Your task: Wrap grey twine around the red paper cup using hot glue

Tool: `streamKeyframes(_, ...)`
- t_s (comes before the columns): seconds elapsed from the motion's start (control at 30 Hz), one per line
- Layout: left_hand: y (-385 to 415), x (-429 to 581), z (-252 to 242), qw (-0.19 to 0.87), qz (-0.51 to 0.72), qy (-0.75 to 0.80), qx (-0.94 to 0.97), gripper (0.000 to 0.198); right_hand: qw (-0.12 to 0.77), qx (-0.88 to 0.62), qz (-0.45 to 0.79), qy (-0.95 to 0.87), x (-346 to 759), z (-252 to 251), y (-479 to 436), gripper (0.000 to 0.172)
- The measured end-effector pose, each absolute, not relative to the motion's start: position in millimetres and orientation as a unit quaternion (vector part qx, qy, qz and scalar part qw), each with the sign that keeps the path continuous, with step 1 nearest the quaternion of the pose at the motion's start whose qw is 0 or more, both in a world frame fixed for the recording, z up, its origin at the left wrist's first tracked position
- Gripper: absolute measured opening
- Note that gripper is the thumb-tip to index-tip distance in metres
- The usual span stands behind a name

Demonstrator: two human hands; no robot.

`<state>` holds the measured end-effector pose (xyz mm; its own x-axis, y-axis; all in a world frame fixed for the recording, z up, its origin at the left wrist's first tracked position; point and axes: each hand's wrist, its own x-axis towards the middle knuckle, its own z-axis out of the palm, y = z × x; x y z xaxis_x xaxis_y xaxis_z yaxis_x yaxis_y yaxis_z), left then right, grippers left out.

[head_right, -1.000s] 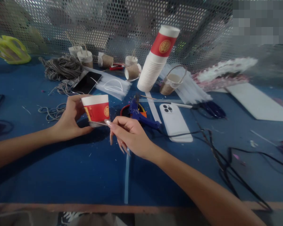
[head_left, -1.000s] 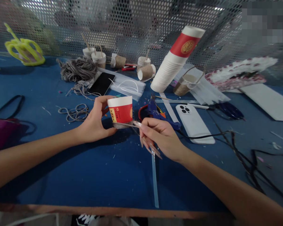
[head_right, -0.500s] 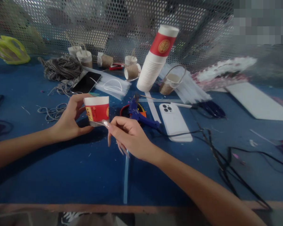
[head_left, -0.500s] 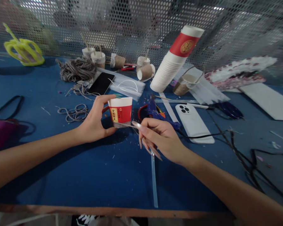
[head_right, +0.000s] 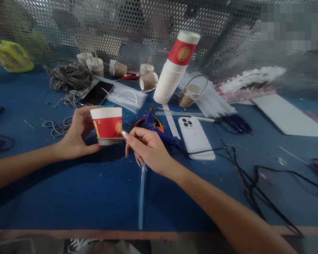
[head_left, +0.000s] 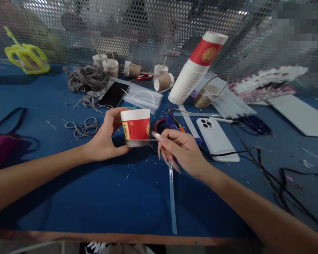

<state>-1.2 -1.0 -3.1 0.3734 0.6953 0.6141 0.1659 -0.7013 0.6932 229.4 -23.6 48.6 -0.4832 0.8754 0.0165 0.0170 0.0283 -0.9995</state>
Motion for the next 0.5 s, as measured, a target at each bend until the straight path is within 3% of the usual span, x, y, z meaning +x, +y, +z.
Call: streamKeyframes(0.5, -1.6, -4.1, -1.2, 0.298, 0.465, 0.276, 0.787, 0.081, 0.355, -0.359, 0.595, -0.625, 229.7, 47.8, -24.1, 0.034)
